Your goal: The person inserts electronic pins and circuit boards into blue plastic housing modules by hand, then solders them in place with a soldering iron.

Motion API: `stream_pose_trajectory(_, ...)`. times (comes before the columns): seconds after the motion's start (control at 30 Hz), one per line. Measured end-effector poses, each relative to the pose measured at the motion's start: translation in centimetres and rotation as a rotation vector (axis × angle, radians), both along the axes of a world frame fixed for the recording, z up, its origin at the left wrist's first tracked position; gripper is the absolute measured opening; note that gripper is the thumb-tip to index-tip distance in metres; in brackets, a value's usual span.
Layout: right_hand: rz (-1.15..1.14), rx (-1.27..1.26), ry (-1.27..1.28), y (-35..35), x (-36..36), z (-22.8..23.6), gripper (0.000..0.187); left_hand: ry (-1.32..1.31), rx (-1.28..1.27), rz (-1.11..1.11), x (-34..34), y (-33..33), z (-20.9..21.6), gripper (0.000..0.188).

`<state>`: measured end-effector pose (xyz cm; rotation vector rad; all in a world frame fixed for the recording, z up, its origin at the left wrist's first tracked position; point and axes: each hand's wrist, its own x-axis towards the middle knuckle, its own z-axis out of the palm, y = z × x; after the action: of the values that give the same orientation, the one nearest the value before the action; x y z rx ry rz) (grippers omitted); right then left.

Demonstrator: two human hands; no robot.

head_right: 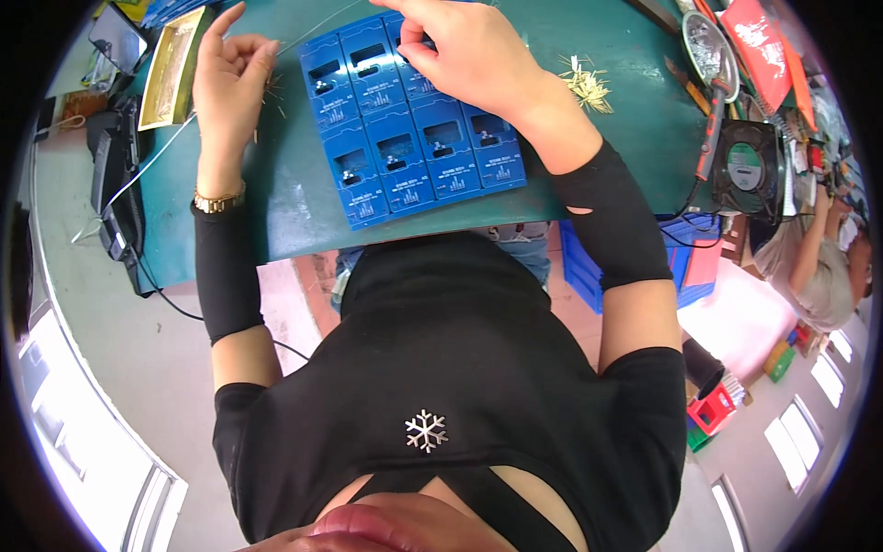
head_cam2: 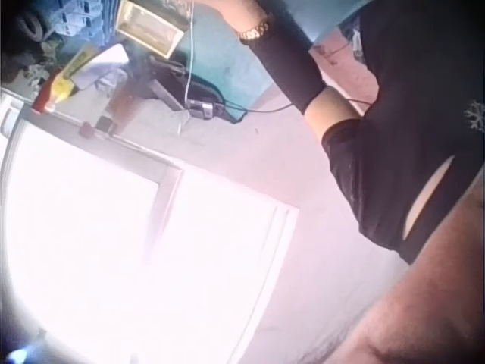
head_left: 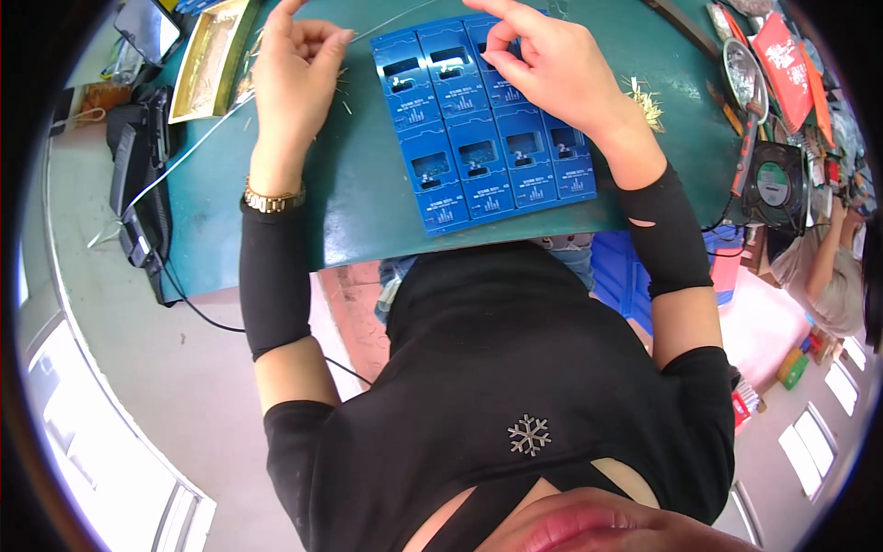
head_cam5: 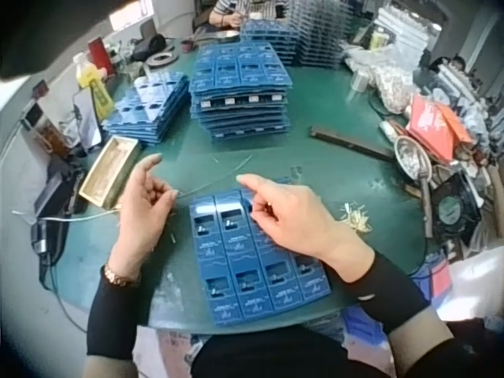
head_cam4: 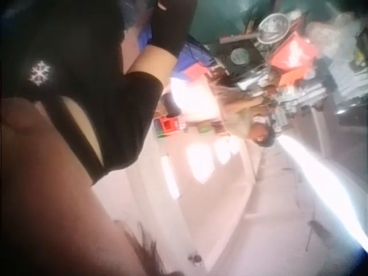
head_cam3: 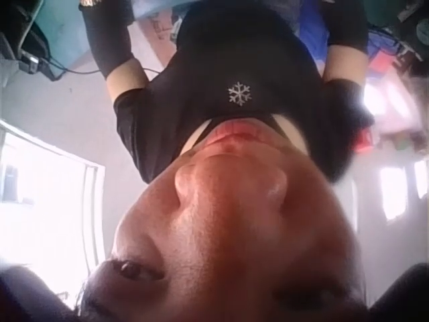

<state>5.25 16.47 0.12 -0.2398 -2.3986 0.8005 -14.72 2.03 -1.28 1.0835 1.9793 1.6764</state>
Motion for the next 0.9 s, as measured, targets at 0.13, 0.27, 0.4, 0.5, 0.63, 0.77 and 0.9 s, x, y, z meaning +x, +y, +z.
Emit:
stream_pose_trajectory(0.13, -0.011, 0.015, 0.013, 0.5, 0.2, -1.3, 0.018, 0.036, 0.047, -0.196, -2.4, -0.9, -2.5, 0.038)
stream_pose_trajectory(0.27, 0.044, 0.125, -0.083, 0.9, 1.2, -1.7, 0.007, 0.003, -0.029, -0.144, -1.7, -0.9, -1.8, 0.042)
stream_pose_trajectory(0.4, 0.034, 0.316, -0.149, 0.4, 1.9, -1.7, 0.010, -0.088, -0.044, -0.150, -1.6, -1.0, -1.3, 0.041)
stream_pose_trajectory(0.5, -0.012, 0.390, -0.187, -0.1, 2.0, -1.8, 0.008, -0.116, -0.036, -0.162, -1.3, -1.0, -1.1, 0.040)
stream_pose_trajectory(0.63, -0.029, 0.090, -0.013, -0.2, 1.1, -0.9, 0.011, -0.171, 0.037, -0.232, 0.2, -0.7, -0.1, 0.041)
stream_pose_trajectory(0.77, 0.018, -0.410, 0.091, -2.4, -1.1, 0.7, 0.013, -0.449, 0.187, -0.371, 2.9, -0.6, 1.0, 0.048)
stream_pose_trajectory(0.9, 0.080, -0.282, 0.278, -2.5, -2.0, -0.6, 0.009, -0.601, 0.188, -0.451, 4.2, -0.4, 1.3, 0.053)
